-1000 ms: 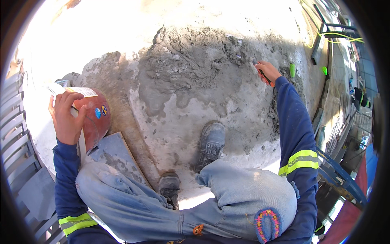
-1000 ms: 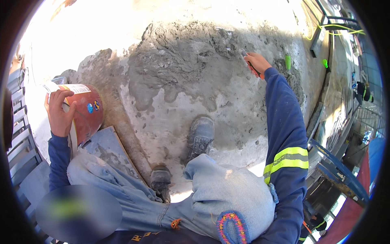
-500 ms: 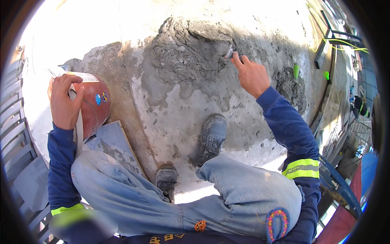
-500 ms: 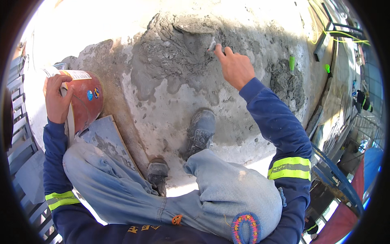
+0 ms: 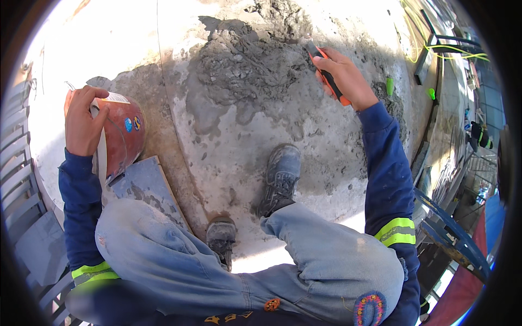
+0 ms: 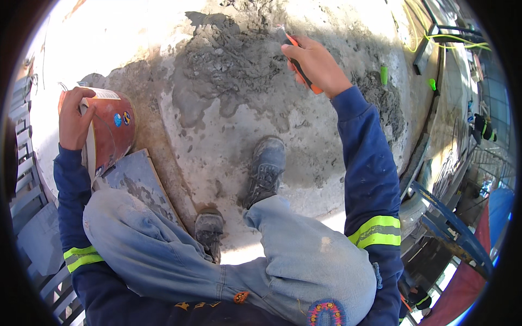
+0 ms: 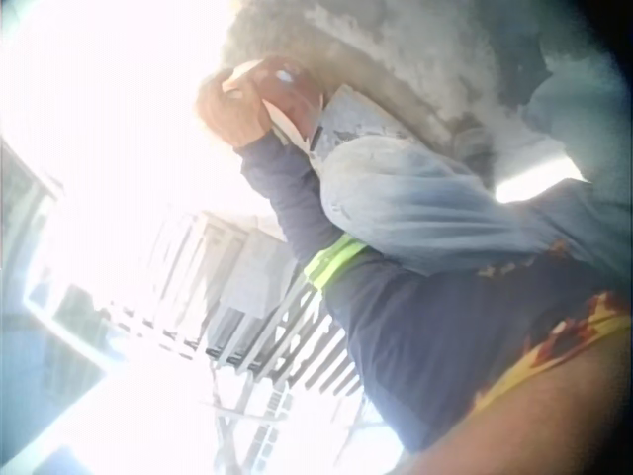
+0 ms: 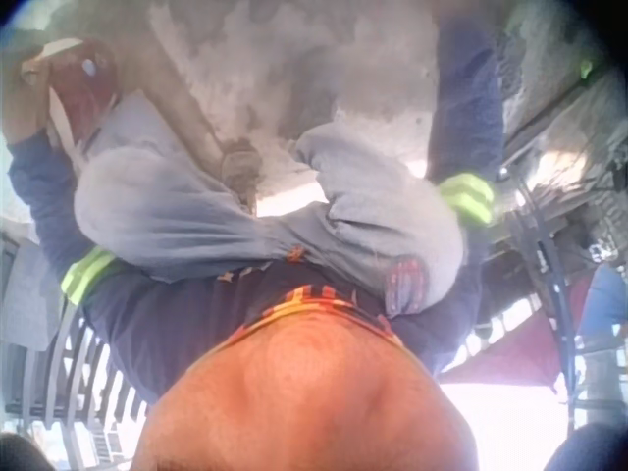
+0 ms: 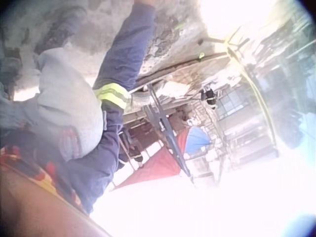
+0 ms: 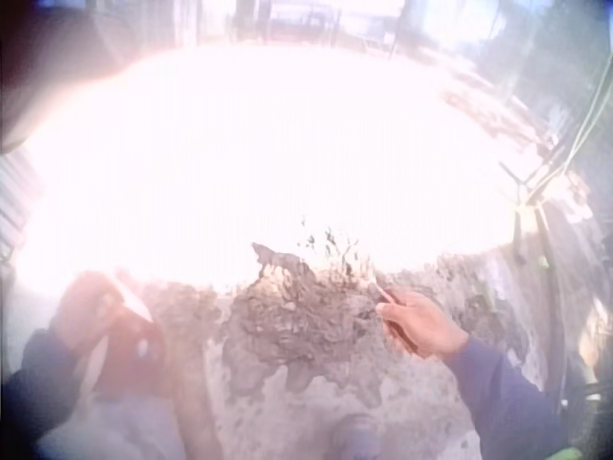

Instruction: The person scoops wet cement from a bucket and spreads it onto a concrete floor using a trowel. They repeatedly transfer material and smooth the surface in a seated position.

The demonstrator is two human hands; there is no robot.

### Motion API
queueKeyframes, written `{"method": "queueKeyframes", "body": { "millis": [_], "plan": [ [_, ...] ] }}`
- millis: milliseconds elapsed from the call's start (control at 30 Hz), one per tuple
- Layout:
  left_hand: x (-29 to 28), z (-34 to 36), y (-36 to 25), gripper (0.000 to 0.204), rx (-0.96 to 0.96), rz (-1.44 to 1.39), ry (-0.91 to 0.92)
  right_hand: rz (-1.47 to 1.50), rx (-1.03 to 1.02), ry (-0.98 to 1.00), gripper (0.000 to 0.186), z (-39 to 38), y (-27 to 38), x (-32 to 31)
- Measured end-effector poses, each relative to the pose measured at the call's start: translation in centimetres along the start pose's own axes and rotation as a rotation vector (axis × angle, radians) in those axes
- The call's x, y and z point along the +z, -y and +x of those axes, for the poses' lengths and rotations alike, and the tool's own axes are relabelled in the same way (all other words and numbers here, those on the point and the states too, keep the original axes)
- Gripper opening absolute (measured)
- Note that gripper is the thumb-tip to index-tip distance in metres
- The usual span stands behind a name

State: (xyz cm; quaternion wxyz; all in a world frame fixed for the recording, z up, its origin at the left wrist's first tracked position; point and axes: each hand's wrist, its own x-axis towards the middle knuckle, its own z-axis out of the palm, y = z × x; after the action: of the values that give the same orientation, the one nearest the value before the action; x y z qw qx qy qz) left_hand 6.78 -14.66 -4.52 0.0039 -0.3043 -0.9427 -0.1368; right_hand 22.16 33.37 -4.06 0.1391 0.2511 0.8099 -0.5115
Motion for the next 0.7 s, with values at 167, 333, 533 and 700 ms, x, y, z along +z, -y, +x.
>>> {"method": "queueKeyframes", "body": {
  "millis": [167,333,533,700],
  "plan": [
    [0.3,-0.6,1.0,0.022,0.049,0.058,-0.013,0.110,0.254,0.163,0.025,-0.9,-10.1,5.5],
    [-0.4,-0.6,0.5,0.028,0.015,0.030,0.009,0.141,0.282,-0.055,0.033,-12.4,-15.2,4.6],
    [-0.4,-0.7,0.6,0.032,0.052,0.010,0.024,0.362,0.429,-0.142,0.028,-15.2,-24.4,7.2],
    [-0.1,0.1,-0.3,0.028,0.041,0.028,0.021,0.327,0.324,-0.098,0.022,-5.0,-20.5,8.8]
  ]
}}
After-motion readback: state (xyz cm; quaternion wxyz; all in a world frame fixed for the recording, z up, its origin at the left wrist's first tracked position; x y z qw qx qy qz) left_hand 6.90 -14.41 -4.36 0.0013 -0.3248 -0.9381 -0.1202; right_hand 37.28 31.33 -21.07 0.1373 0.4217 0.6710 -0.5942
